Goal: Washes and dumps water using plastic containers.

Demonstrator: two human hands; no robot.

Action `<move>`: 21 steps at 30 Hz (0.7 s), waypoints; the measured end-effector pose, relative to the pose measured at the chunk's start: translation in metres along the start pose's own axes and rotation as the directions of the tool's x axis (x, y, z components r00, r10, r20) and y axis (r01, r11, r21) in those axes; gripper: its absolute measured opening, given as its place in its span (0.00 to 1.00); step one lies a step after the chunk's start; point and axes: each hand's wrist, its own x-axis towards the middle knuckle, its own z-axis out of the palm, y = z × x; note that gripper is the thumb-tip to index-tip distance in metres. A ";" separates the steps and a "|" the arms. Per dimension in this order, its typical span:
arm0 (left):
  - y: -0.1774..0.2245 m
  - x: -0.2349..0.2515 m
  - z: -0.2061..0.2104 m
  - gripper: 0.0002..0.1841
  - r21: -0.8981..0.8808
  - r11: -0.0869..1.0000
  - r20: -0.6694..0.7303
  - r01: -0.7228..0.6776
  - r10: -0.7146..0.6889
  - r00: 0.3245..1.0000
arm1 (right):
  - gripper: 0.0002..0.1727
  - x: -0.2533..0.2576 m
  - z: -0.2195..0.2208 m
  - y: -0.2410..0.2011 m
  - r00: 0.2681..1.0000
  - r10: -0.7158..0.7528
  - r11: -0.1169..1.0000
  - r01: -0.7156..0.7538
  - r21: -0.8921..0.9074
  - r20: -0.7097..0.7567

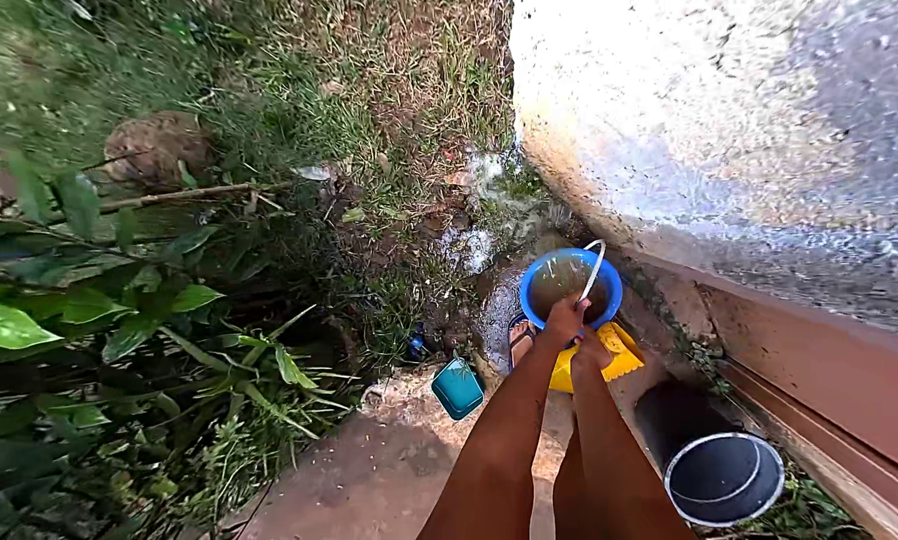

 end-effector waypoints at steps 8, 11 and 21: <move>0.008 0.025 -0.032 0.21 0.070 0.997 -0.097 0.019 -0.013 0.995 | 0.30 -0.021 0.031 -0.013 0.977 -0.166 0.984 0.172 -0.040 0.135; -0.008 0.040 -0.066 0.22 0.143 0.990 -0.178 0.003 0.023 0.984 | 0.23 -0.028 0.047 -0.019 0.908 -0.252 0.968 0.241 0.074 0.336; -0.040 0.078 -0.061 0.23 0.373 0.925 -0.179 0.069 -0.001 0.984 | 0.26 -0.029 -0.024 -0.025 0.808 -0.388 0.916 0.392 0.086 0.443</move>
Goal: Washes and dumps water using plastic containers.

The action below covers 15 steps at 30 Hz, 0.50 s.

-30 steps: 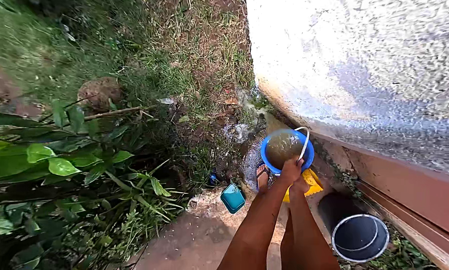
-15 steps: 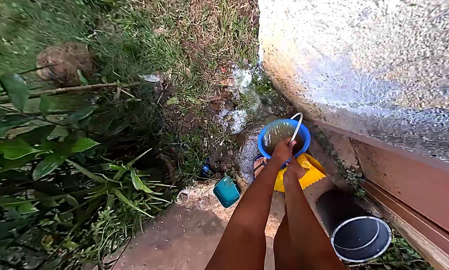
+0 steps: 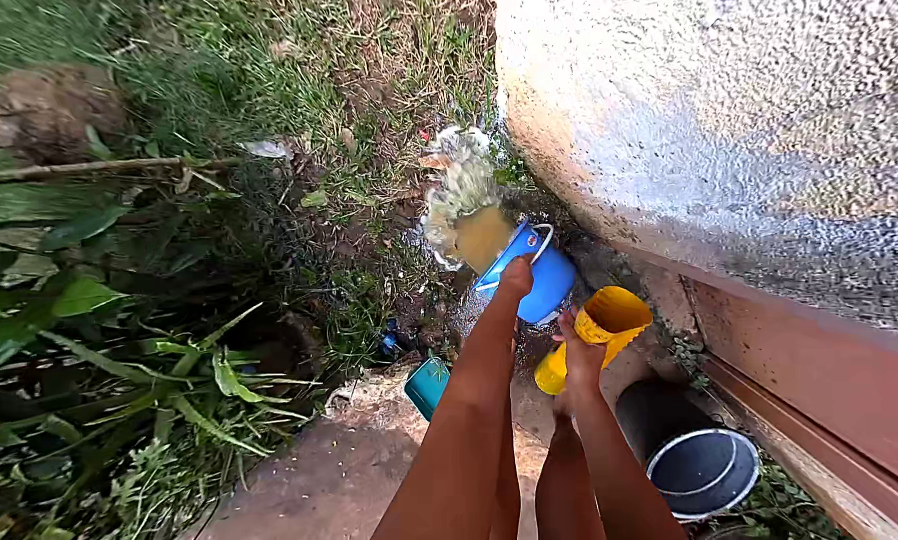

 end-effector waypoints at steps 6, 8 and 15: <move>0.009 0.011 0.022 0.24 0.076 0.996 0.027 0.052 -0.054 0.998 | 0.27 -0.009 -0.045 0.019 0.998 0.041 0.998 -0.043 -0.053 -0.053; 0.012 0.010 0.021 0.24 0.088 0.995 0.022 0.057 -0.059 0.998 | 0.27 -0.008 -0.055 0.023 0.995 0.067 0.996 -0.071 -0.054 -0.077; 0.012 0.013 0.017 0.24 0.112 0.991 0.006 0.067 -0.068 0.998 | 0.25 -0.007 -0.074 0.024 0.991 0.089 0.995 -0.093 -0.032 -0.104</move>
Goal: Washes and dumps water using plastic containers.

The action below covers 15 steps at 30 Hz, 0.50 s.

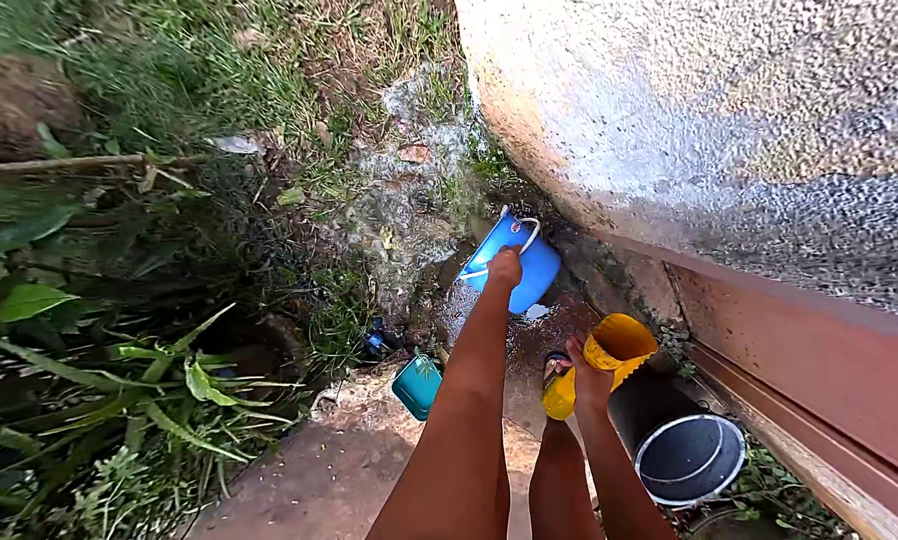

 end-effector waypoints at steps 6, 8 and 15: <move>0.000 -0.006 0.005 0.26 -0.012 1.000 -0.004 -0.016 0.016 1.000 | 0.24 0.000 -0.011 -0.003 0.999 -0.028 0.999 0.029 -0.039 0.018; -0.002 -0.006 0.006 0.25 -0.012 1.000 -0.001 -0.019 0.019 1.000 | 0.24 0.001 -0.014 -0.002 0.999 -0.032 0.999 0.032 -0.034 0.011; -0.007 -0.009 0.009 0.27 0.032 0.999 0.012 -0.021 0.021 1.000 | 0.25 0.000 -0.026 0.005 0.999 -0.032 0.999 0.032 -0.025 0.005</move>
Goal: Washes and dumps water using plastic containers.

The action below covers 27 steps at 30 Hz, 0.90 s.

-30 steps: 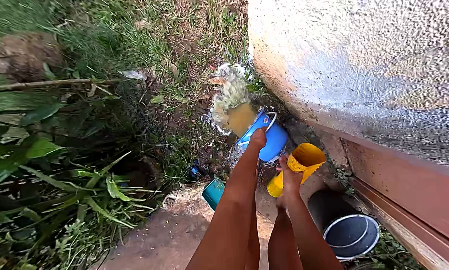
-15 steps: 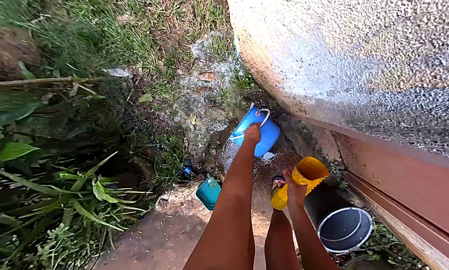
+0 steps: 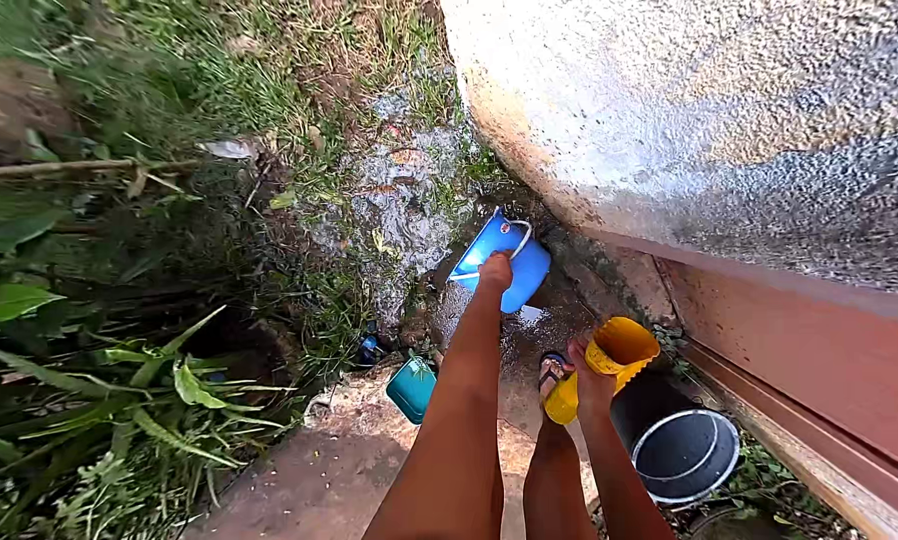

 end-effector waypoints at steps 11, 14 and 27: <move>-0.006 -0.097 -0.026 0.25 -0.557 0.816 -0.006 0.156 -0.192 0.981 | 0.16 -0.042 -0.101 -0.044 0.998 -0.039 0.994 0.043 -0.105 0.039; 0.014 -0.162 -0.028 0.21 -0.766 0.617 0.074 0.179 -0.192 0.979 | 0.19 -0.073 -0.166 -0.065 0.995 -0.101 0.987 0.103 -0.124 0.023; 0.014 -0.395 -0.114 0.28 -0.243 0.957 -0.155 0.159 -0.200 0.968 | 0.40 -0.269 -0.561 -0.074 0.858 0.009 0.840 -0.285 -0.461 -0.513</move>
